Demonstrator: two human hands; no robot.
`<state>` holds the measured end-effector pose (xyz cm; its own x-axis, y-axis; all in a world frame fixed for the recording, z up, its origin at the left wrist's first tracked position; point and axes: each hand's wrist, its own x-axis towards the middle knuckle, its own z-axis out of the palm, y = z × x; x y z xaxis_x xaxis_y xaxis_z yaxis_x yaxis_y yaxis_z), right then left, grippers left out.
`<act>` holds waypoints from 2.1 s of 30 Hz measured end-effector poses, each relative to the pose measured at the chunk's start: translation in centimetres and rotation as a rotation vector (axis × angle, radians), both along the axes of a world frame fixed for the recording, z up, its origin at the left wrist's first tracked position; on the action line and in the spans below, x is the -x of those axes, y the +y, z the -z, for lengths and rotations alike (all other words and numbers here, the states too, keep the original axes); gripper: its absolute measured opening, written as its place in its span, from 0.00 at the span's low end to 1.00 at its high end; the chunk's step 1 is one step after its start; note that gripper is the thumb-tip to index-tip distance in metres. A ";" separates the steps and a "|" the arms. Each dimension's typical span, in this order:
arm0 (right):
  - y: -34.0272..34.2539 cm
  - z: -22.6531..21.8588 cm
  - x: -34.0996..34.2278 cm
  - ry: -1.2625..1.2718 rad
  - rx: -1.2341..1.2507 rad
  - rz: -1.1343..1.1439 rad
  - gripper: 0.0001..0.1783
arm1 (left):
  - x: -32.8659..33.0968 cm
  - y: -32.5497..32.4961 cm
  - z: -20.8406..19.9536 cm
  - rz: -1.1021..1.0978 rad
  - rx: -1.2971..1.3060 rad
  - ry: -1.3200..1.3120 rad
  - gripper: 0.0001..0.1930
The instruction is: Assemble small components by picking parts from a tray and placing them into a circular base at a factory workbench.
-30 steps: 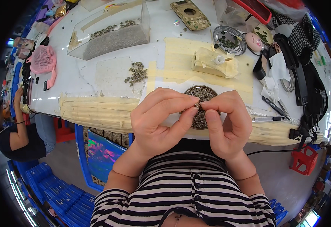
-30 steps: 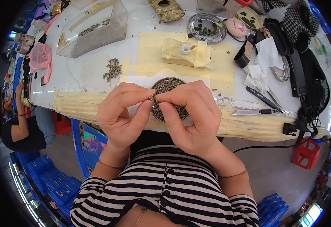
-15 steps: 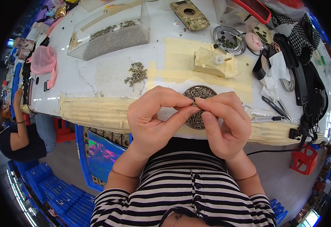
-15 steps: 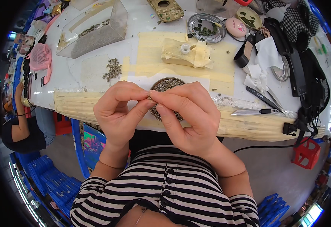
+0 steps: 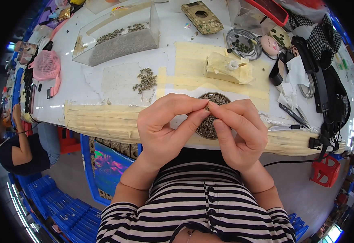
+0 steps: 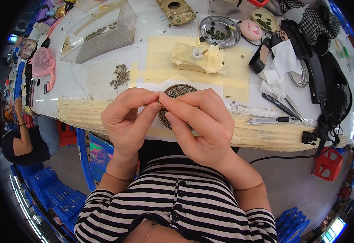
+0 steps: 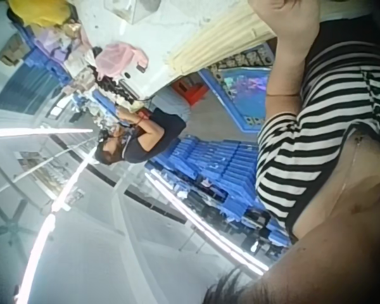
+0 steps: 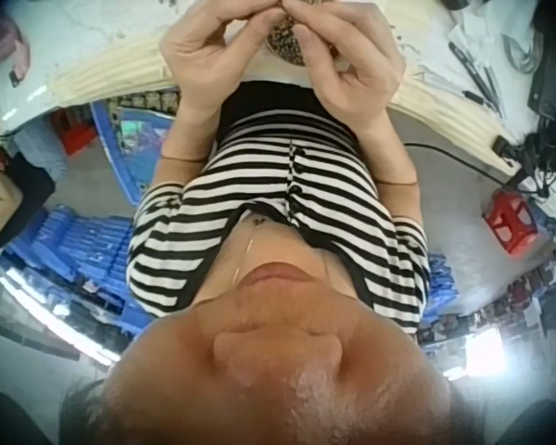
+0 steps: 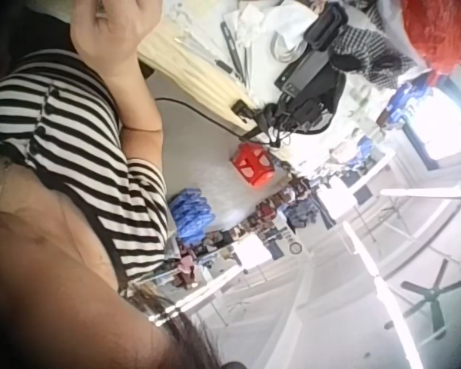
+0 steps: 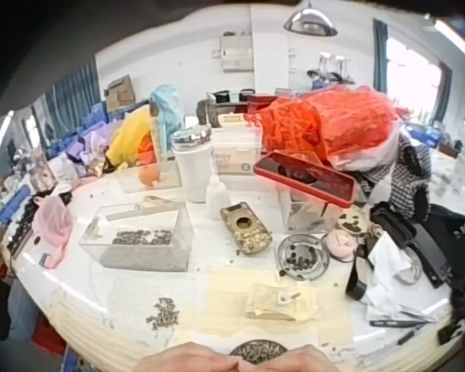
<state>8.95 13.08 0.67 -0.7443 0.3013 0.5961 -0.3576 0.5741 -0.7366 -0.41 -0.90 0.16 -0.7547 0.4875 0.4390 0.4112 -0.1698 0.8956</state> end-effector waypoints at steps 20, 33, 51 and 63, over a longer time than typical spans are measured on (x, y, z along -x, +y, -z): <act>4.9 -6.8 -2.4 -0.188 -0.267 0.019 0.19 | 0.6 -0.3 0.2 -0.025 0.048 0.182 0.08; 22.1 -6.8 17.9 -0.552 -0.725 0.267 0.51 | 0.3 0.0 0.2 0.022 0.028 0.210 0.07; 18.0 -10.3 18.6 -0.800 -0.872 0.375 0.60 | 0.4 -0.2 0.1 0.001 0.022 0.277 0.08; 18.2 -8.9 12.4 -0.349 -0.960 0.333 0.37 | 0.4 0.0 0.0 0.018 0.025 0.280 0.08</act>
<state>-3.42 31.26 9.56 -0.8860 0.0392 0.4620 0.0667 0.9968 0.0433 -0.77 -0.87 0.16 -0.5965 0.5131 0.6172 0.6405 -0.1590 0.7513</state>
